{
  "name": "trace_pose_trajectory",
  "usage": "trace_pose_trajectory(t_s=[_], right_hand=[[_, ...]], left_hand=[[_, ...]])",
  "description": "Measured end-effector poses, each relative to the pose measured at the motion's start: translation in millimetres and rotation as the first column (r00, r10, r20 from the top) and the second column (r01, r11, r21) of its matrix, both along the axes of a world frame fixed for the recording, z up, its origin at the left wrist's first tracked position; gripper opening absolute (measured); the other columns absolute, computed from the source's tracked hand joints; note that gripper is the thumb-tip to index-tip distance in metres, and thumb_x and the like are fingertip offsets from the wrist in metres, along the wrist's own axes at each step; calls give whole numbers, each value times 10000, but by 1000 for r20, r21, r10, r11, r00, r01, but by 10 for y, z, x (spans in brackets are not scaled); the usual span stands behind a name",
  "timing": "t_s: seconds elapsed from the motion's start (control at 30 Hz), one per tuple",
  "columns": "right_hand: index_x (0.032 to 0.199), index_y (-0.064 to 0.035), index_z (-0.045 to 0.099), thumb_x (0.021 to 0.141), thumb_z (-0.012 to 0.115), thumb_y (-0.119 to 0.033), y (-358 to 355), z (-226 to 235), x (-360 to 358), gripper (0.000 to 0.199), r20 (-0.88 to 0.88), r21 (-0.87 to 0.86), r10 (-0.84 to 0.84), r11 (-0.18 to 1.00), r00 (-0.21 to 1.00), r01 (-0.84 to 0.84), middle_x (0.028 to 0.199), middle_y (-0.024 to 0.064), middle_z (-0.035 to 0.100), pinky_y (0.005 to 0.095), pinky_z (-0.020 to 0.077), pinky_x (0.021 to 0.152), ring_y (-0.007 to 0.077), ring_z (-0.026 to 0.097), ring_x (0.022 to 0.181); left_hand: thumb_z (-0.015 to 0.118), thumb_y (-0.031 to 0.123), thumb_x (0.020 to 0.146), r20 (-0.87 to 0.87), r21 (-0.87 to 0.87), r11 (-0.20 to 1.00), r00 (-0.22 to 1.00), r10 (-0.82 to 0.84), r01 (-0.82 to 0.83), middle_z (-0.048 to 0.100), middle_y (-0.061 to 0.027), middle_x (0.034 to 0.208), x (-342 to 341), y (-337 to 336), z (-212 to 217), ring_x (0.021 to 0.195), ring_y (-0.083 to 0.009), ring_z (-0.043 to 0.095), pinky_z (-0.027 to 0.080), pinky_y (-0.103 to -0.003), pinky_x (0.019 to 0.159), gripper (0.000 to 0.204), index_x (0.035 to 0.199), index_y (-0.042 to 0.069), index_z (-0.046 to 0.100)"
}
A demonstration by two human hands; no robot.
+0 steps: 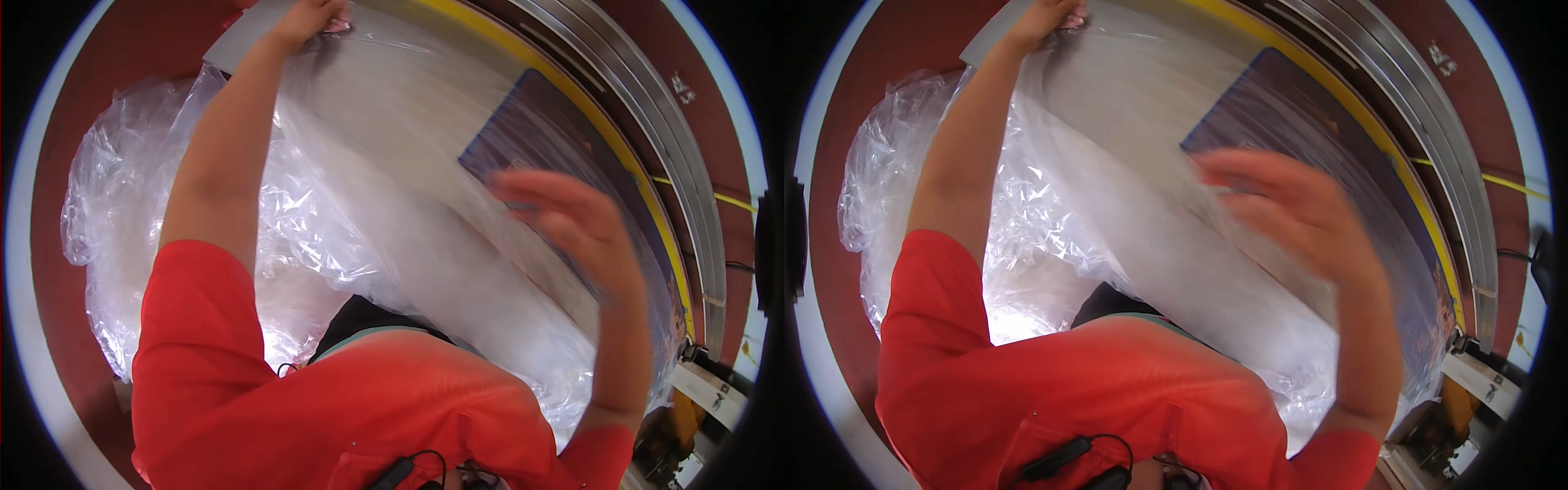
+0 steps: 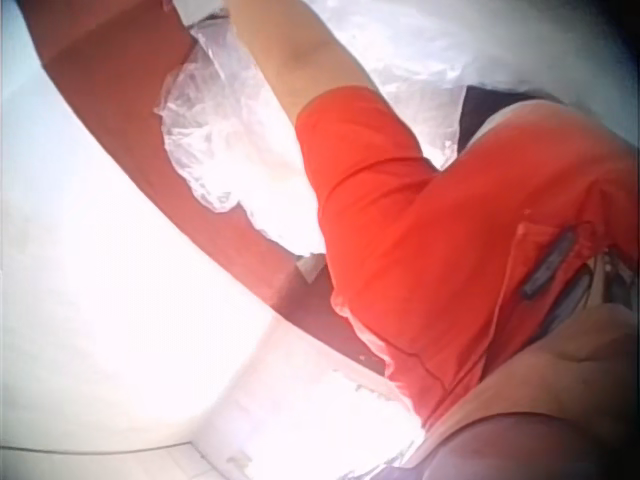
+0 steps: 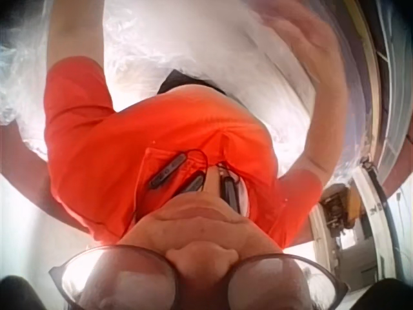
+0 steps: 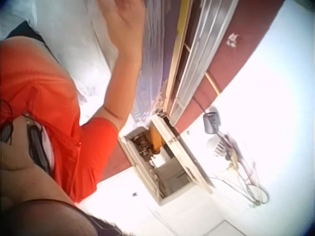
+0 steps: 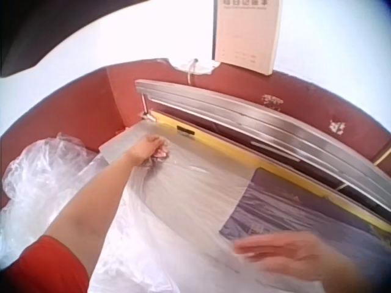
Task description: The person wraps a large rectangular object, which appears to be a framed picture or artwork, with a clear plastic sheet. They repeatedly smooth the plastic over the surface and fold the edges to secure the wrapping.
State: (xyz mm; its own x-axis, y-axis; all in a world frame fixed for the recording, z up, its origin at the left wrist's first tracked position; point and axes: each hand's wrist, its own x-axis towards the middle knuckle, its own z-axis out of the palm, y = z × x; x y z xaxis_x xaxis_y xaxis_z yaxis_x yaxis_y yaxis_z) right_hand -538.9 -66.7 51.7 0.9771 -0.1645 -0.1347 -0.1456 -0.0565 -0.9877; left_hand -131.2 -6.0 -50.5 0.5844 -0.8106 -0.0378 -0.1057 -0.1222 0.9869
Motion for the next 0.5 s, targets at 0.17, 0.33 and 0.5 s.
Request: trace_pose_trajectory(t_s=[0.17,0.33,0.5], right_hand=[[1181,-4,361,752,537,-143,620,-530,1701,484,-70,201,-64,977,995,77,1088,128,469,264,401,815,188,474,990],[920,-2,532,732,554,-183,801,-663,2008,262,-223,440,239,890,945,-122,855,74,527,207,415,686,123,514,765],[731,-62,527,743,519,-218,668,-124,1053,157,188,533,32,836,982,-130,663,8,462,246,380,588,120,461,647]], left_hand=[[417,153,836,101,-28,999,994,-33,36,540,-61,625,-44,-203,-30,508,-94,494,421,-207,473,190,795,-6,512],[437,211,815,279,-31,997,959,-57,69,555,-84,666,-68,-195,-44,565,-151,521,440,-250,540,222,796,2,509],[493,328,769,477,44,991,874,88,-123,563,-63,652,20,11,-67,575,-141,498,403,-271,569,309,697,30,522]])
